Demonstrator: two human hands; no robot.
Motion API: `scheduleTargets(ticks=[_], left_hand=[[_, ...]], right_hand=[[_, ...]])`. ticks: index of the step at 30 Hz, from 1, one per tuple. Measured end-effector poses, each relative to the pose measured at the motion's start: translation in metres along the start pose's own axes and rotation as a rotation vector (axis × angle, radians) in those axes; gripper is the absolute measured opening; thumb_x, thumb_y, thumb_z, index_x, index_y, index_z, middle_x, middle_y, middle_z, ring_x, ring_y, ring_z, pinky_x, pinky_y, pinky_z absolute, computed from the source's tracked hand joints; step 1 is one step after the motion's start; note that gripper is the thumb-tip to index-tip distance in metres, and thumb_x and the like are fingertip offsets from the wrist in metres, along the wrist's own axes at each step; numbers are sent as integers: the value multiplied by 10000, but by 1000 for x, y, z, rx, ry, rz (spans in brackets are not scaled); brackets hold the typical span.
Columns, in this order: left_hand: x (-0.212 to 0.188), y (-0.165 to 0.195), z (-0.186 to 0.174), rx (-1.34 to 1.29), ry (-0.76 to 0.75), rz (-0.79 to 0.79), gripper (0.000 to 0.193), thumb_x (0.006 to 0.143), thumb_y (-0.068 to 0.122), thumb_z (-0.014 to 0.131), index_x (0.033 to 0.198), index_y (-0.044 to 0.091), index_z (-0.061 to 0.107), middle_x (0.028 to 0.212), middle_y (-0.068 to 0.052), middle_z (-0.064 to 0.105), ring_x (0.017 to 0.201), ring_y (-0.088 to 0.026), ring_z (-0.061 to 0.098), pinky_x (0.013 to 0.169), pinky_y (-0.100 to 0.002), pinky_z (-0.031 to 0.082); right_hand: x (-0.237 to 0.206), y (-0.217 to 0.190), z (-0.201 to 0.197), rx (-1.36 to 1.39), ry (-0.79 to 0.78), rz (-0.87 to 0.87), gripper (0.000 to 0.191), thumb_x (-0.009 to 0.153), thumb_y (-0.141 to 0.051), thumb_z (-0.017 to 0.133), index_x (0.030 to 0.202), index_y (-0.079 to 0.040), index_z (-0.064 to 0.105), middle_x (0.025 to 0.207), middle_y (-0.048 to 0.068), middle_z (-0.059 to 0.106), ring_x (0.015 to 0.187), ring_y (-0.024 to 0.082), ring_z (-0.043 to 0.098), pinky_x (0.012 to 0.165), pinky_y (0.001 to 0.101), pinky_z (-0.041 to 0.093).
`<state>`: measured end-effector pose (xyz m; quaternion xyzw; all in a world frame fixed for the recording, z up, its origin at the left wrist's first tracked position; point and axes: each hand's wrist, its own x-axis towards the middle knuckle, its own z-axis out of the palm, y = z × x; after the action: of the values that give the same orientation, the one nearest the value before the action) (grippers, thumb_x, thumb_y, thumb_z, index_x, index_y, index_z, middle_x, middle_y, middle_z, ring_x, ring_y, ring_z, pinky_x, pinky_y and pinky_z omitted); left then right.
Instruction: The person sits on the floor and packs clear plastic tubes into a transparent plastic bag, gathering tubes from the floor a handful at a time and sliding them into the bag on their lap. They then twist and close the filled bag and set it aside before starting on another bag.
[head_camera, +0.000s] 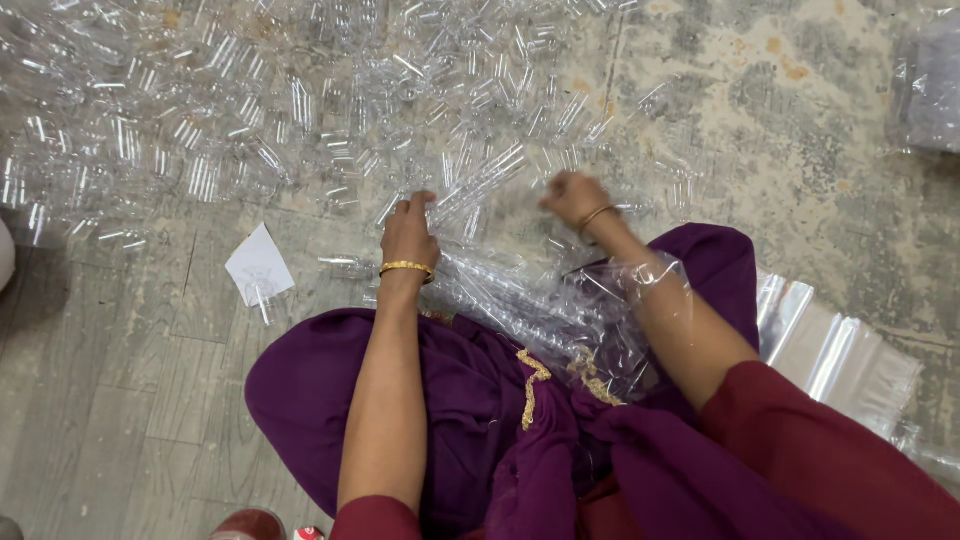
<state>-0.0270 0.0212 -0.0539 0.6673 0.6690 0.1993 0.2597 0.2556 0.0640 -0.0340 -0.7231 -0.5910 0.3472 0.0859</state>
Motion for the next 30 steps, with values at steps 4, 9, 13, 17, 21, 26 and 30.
scheduleTargets(ticks=[4, 9, 13, 17, 21, 26, 30], left_hand=[[2, 1, 6, -6, -22, 31, 666, 720, -148, 633, 1302, 175, 595, 1195, -167, 640, 1095, -428, 599, 896, -523, 513], [1, 0, 5, -67, -66, 137, 667, 691, -131, 675, 1290, 154, 605, 1199, -175, 637, 1111, -422, 598, 926, -501, 509], [2, 1, -1, -275, -2, 122, 679, 703, -99, 732, 1329, 117, 585, 1243, -153, 649, 1187, -355, 626, 1004, -430, 511], [8, 9, -2, -543, 49, 209, 694, 785, -49, 795, 1413, 51, 518, 1420, -155, 591, 1328, -293, 582, 1117, -379, 464], [11, 13, -2, -941, 56, 197, 710, 885, -65, 732, 1504, 26, 395, 1519, -166, 500, 1420, -271, 496, 1181, -374, 427], [13, 12, -4, -1235, 13, 132, 733, 940, -27, 700, 1538, 73, 289, 1501, -160, 527, 1419, -234, 524, 1173, -350, 462], [14, 16, -1, -1283, -90, 162, 689, 972, 17, 710, 1513, 67, 287, 1522, -170, 554, 1410, -240, 537, 1165, -360, 467]], right_hand=[[-4, 7, -37, 37, 289, -237, 413, 805, -91, 777, 1202, -54, 667, 1104, 167, 727, 1006, 280, 721, 854, 378, 594], [-13, -8, -28, 44, 300, -571, 416, 894, 92, 553, 1273, -69, 617, 1143, 155, 757, 1043, 246, 762, 910, 335, 618], [5, -8, -21, 326, 477, -427, 353, 969, 41, 515, 1301, -74, 552, 1127, 152, 764, 1035, 262, 790, 883, 340, 642], [21, -9, -2, -90, 461, -405, 588, 814, -137, 793, 1305, -12, 494, 1061, 259, 699, 958, 449, 675, 819, 496, 547], [20, -15, 9, -168, 213, -243, 605, 787, -195, 811, 1275, -61, 478, 1076, 247, 672, 1016, 454, 645, 879, 515, 527], [-3, -14, 15, 9, 96, -420, 685, 766, -39, 776, 1369, -116, 462, 1176, 144, 656, 1083, 319, 698, 892, 433, 574], [-24, -19, 37, 342, -205, -597, 796, 768, -59, 850, 1454, -104, 449, 1202, 119, 584, 1116, 246, 710, 956, 362, 598]])
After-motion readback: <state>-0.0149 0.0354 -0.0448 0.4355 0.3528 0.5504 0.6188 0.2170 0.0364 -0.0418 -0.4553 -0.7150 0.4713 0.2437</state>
